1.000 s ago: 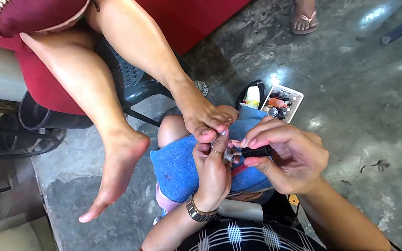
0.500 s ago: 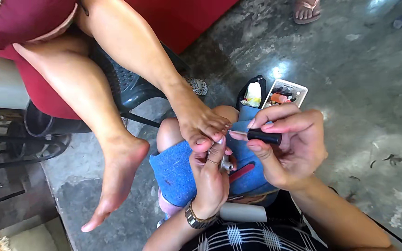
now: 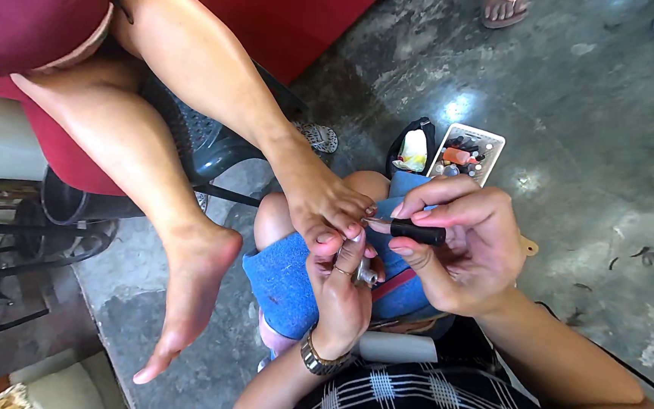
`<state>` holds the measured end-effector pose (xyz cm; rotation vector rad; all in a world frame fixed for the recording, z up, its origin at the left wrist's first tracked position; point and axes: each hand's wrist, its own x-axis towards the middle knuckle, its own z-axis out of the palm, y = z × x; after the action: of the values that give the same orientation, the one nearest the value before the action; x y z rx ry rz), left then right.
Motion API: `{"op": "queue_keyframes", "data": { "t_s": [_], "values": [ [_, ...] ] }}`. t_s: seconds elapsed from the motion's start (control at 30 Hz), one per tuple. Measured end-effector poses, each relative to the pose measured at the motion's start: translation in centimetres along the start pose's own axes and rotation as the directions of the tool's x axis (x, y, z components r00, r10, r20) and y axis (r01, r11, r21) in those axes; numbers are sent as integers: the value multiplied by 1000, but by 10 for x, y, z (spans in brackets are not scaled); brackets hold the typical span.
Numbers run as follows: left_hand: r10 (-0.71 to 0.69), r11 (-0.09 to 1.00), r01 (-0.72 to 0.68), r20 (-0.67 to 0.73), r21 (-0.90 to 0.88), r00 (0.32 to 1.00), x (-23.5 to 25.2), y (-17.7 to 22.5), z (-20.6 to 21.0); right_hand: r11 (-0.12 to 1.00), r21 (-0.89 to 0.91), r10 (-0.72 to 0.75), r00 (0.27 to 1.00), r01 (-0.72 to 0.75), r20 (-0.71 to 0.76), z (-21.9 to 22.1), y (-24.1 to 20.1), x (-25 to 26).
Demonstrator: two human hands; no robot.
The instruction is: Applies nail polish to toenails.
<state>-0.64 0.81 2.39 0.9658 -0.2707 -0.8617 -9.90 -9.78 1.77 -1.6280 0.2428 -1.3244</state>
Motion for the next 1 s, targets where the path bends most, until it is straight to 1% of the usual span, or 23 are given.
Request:
{"op": "queue_keyframes", "data": {
  "t_s": [0.17,0.57,0.67,0.8,1.0],
  "values": [
    [0,1000,1,8,-14,1000,1,-1,-1,999,-40,3,1000,-2,17,1,0,-1],
    [8,999,-7,17,-31,1000,1,-2,-4,999,-44,1,1000,0,28,1,0,-1],
    [-2,999,3,24,-35,1000,1,-2,-5,999,2,33,999,-33,18,1,-1,-1],
    [-30,999,30,19,-45,999,1,0,-5,994,86,76,996,-72,-41,2,1,-2],
    [-23,996,25,35,-80,999,1,0,-5,997,51,56,998,-55,-12,3,1,-3]
  ]
}}
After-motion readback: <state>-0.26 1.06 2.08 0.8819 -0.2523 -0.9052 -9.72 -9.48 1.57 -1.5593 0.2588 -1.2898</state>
